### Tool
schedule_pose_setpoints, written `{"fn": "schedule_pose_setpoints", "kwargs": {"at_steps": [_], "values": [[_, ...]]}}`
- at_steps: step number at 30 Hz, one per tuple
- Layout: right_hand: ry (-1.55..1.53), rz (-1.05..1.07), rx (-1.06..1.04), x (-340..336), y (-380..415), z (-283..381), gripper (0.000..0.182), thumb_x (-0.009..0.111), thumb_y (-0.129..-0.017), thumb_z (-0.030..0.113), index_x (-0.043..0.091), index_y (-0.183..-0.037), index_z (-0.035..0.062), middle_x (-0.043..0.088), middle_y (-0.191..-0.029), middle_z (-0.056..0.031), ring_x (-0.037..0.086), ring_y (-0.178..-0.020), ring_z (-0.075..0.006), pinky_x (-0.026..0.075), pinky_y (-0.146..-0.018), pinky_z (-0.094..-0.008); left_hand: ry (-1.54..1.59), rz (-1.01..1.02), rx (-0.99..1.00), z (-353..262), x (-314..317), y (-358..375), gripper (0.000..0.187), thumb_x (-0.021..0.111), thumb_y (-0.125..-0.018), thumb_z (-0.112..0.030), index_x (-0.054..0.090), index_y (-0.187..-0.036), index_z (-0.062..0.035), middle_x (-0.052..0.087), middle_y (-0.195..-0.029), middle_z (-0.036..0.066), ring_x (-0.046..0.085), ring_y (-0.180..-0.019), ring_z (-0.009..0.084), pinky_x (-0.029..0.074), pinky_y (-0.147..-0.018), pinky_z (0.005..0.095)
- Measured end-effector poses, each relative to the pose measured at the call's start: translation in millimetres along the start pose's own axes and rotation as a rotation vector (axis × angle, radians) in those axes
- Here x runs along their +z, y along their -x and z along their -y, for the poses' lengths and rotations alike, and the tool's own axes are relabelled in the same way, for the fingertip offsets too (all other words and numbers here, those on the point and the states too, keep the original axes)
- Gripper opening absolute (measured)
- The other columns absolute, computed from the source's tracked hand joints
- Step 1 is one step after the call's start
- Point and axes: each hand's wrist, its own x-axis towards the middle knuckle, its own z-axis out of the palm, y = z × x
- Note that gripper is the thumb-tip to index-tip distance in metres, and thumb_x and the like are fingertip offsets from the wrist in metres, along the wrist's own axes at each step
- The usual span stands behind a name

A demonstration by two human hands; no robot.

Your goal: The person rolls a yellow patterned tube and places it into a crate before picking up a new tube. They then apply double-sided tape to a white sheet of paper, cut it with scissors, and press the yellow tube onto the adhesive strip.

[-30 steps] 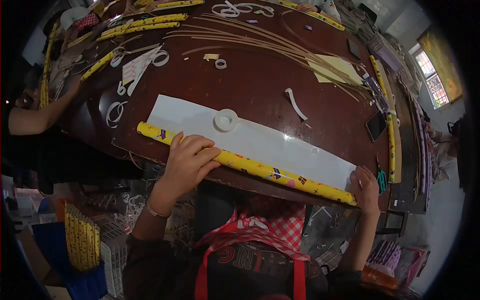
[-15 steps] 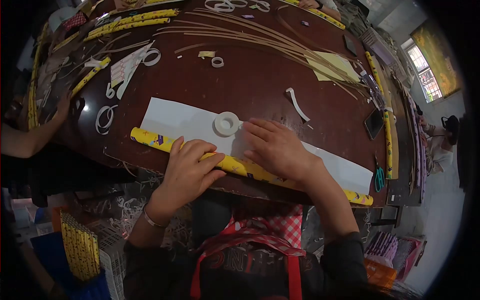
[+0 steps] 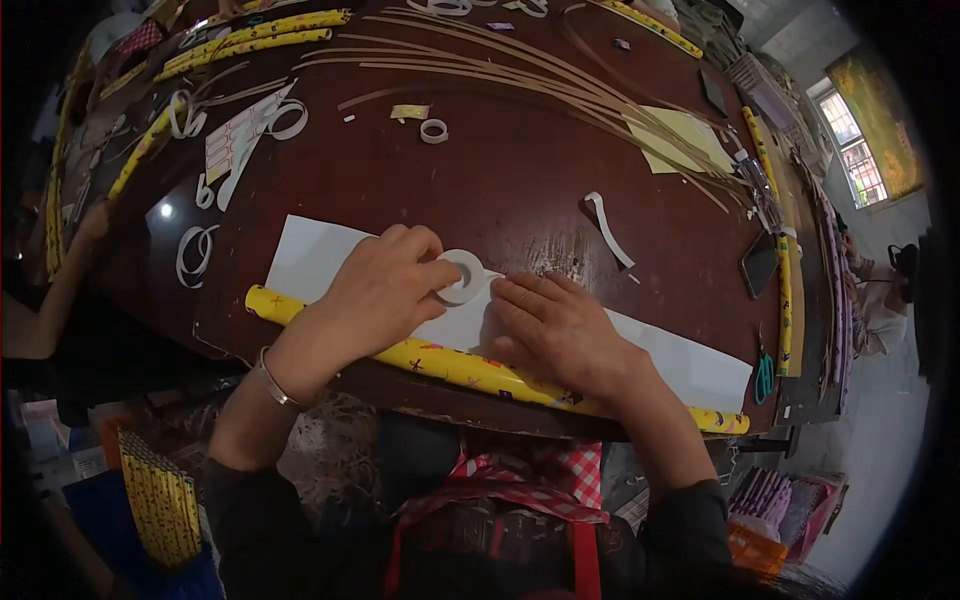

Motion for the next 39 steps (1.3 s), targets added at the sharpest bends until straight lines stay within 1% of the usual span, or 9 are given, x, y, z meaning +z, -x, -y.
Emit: {"fn": "schedule_pose_setpoints", "kwargs": {"at_steps": [3,6,12,17,23,27,29,33,39], "values": [[-0.013,-0.032,-0.016,0.6,-1.1,0.9,0.036,0.061,-0.091,0.030,0.061,-0.113,0.0014,0.058,-0.128,-0.0159,0.054,-0.122,-0.0324,0.044,-0.098,-0.0470,-0.020,0.089,0.036,6.3,-5.5,-8.7,0.020,0.074,-0.077,-0.014,0.070,-0.097,-0.0114,0.056,-0.104,0.005,0.055,-0.097,0.0234,0.047,-0.082,0.0379],[-0.019,-0.077,-0.032,2.5,-0.8,0.7,0.035,0.062,-0.090,0.030,0.061,-0.108,-0.0002,0.059,-0.123,-0.0168,0.055,-0.119,-0.0326,0.044,-0.097,-0.0484,0.014,0.156,0.040,9.7,-14.7,-16.2,0.024,0.076,-0.077,-0.016,0.067,-0.097,-0.0058,0.056,-0.107,0.009,0.055,-0.101,0.0288,0.046,-0.086,0.0398],[-0.003,-0.071,-0.002,3.8,1.8,1.2,0.036,0.061,-0.090,0.030,0.062,-0.110,0.0000,0.059,-0.127,-0.0176,0.056,-0.121,-0.0327,0.044,-0.099,-0.0517,0.078,0.237,-0.027,13.1,-41.9,-33.9,0.029,0.077,-0.078,-0.026,0.061,-0.082,-0.0030,0.058,-0.103,0.011,0.058,-0.093,0.0300,0.047,-0.079,0.0384],[-0.010,-0.044,0.009,2.7,1.4,1.3,0.037,0.061,-0.091,0.031,0.061,-0.112,0.0009,0.060,-0.128,-0.0180,0.055,-0.122,-0.0329,0.044,-0.099,-0.0529,0.150,0.372,-0.131,30.5,-56.8,-39.7,0.041,0.082,-0.072,-0.026,0.047,-0.068,-0.0052,0.061,-0.085,0.008,0.058,-0.076,0.0245,0.044,-0.064,0.0323],[-0.020,-0.027,0.017,1.5,1.4,0.7,0.037,0.061,-0.091,0.031,0.062,-0.112,0.0007,0.060,-0.128,-0.0177,0.055,-0.122,-0.0325,0.044,-0.099,-0.0534,0.305,0.489,-0.309,46.3,-72.3,-37.6,0.041,0.083,-0.068,-0.021,0.045,-0.067,-0.0042,0.060,-0.080,0.009,0.055,-0.068,0.0182,0.042,-0.060,0.0298],[-0.017,-0.023,0.014,0.1,1.5,-0.1,0.038,0.061,-0.091,0.030,0.061,-0.114,0.0002,0.059,-0.129,-0.0174,0.056,-0.122,-0.0322,0.044,-0.099,-0.0539,0.339,0.442,-0.299,62.7,-72.5,-28.6,0.039,0.084,-0.069,-0.022,0.050,-0.067,-0.0023,0.059,-0.080,0.009,0.054,-0.069,0.0172,0.041,-0.060,0.0292],[-0.023,-0.019,0.006,0.1,2.7,-1.3,0.038,0.061,-0.091,0.030,0.061,-0.115,0.0001,0.059,-0.129,-0.0172,0.055,-0.123,-0.0322,0.044,-0.099,-0.0543,0.335,0.383,-0.260,69.7,-74.7,-19.8,0.036,0.082,-0.071,-0.031,0.061,-0.071,-0.0016,0.058,-0.080,0.008,0.055,-0.070,0.0205,0.044,-0.064,0.0317],[-0.049,0.008,0.024,-3.4,1.0,-0.8,0.040,0.063,-0.090,0.030,0.061,-0.116,0.0007,0.059,-0.130,-0.0170,0.055,-0.124,-0.0314,0.042,-0.100,-0.0553,0.375,0.396,-0.424,75.8,-87.8,-4.0,0.038,0.082,-0.074,-0.032,0.061,-0.071,-0.0008,0.059,-0.088,0.008,0.056,-0.076,0.0196,0.044,-0.069,0.0316],[-0.058,0.031,0.043,-6.1,0.9,0.4,0.040,0.064,-0.089,0.031,0.062,-0.116,0.0019,0.059,-0.131,-0.0161,0.055,-0.125,-0.0305,0.040,-0.102,-0.0573,0.381,0.183,-0.513,106.0,-106.7,38.2,0.038,0.080,-0.078,-0.031,0.059,-0.070,-0.0004,0.056,-0.095,0.006,0.053,-0.081,0.0156,0.042,-0.069,0.0281]]}}
